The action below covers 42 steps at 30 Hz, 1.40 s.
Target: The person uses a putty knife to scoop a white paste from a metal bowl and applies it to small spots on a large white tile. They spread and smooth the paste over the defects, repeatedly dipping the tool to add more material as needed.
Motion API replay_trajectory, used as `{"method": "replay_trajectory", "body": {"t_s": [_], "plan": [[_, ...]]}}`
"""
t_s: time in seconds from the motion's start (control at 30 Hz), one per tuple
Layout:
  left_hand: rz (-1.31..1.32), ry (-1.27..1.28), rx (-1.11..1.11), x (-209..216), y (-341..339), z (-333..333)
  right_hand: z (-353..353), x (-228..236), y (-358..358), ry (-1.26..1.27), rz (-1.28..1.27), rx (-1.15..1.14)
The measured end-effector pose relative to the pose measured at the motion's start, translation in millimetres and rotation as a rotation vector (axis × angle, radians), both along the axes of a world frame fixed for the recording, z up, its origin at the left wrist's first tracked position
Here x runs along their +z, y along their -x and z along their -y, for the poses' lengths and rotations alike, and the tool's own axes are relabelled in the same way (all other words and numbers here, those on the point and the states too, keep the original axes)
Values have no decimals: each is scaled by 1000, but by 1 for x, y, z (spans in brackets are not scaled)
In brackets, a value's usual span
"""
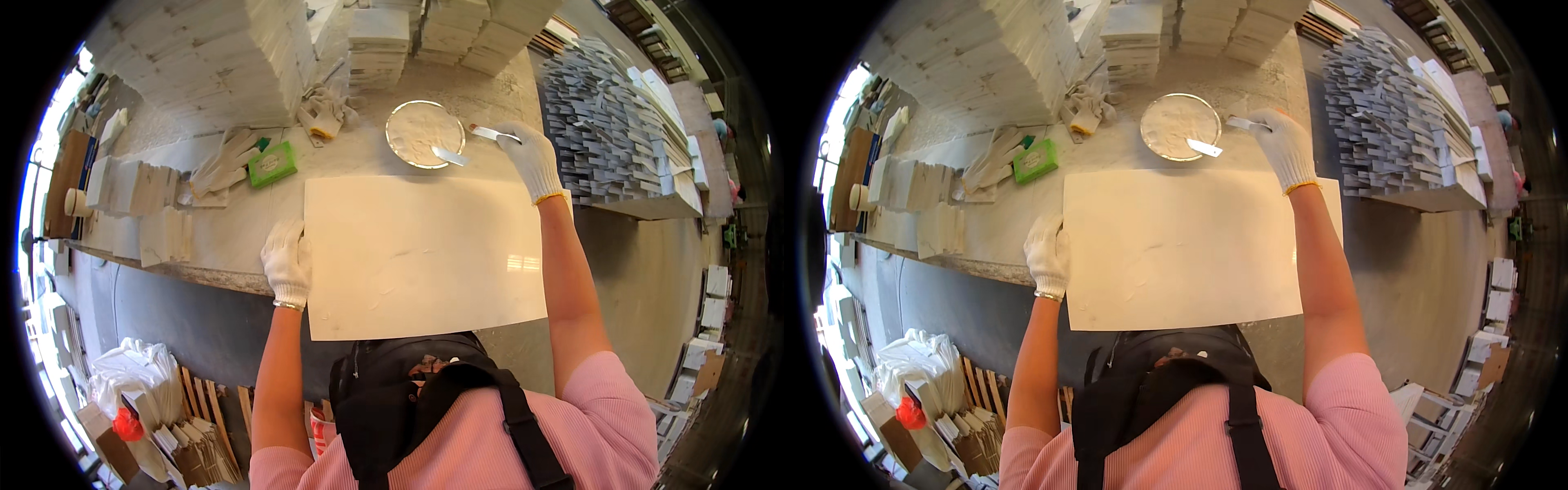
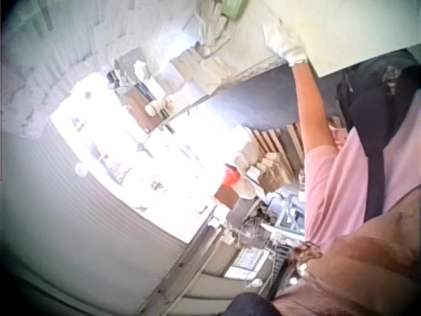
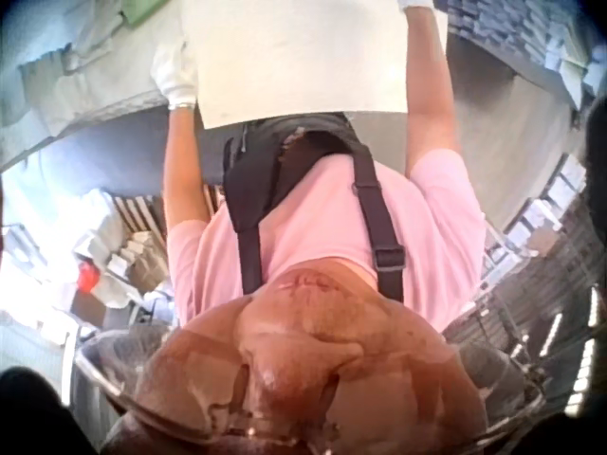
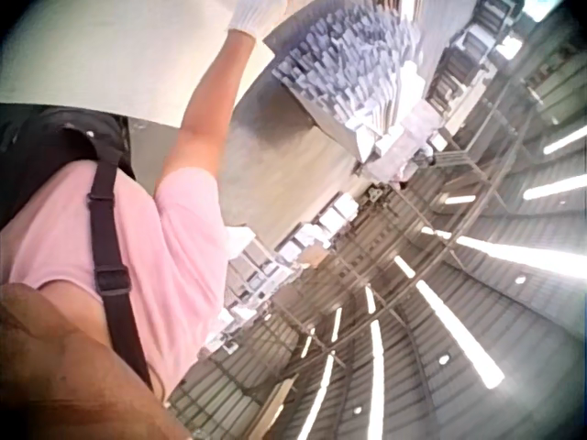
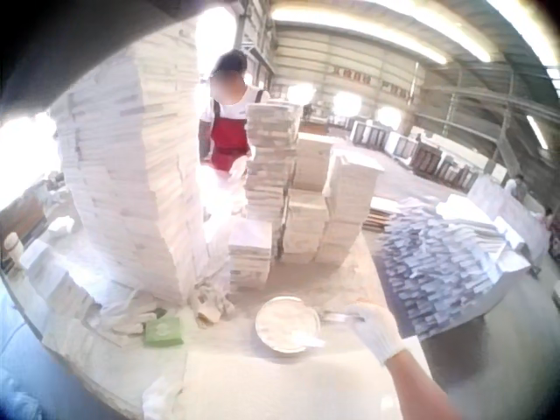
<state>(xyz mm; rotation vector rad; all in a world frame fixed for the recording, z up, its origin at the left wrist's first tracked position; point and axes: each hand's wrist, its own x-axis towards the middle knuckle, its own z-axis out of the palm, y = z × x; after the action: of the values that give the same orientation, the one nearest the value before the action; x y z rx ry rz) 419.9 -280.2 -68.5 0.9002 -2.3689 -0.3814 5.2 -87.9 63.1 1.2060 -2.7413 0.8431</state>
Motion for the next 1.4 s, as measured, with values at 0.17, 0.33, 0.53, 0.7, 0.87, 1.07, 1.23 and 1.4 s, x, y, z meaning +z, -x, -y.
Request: {"method": "replay_trajectory", "body": {"t_s": [0.17, 0.33, 0.53, 0.7, 0.87, 1.07, 1.23, 1.4], "plan": [[-14, 26, -37, -2, -1, 0, -42, -6, 21, 218, 466, -246], [-10, 0, -60, -3, -1, 2, -79, -28, 60, 499, 679, -408], [-16, -40, -64, -6, -1, 6, -60, -39, 63, 530, 729, -367], [17, 64, -41, -1, -4, 3, -48, -51, 59, 516, 652, -375], [-2, -4, -63, -4, 0, 4, -55, -86, 97, 252, 214, -371], [-39, -53, -53, -1, 0, 3, -39, -59, 85, -253, -77, -434], [-19, 38, 14, -8, 0, -2, -35, -48, 71, -303, -301, -358], [-11, 29, 22, -6, -1, -3, -5, -51, 48, 28, -116, -133]]}}
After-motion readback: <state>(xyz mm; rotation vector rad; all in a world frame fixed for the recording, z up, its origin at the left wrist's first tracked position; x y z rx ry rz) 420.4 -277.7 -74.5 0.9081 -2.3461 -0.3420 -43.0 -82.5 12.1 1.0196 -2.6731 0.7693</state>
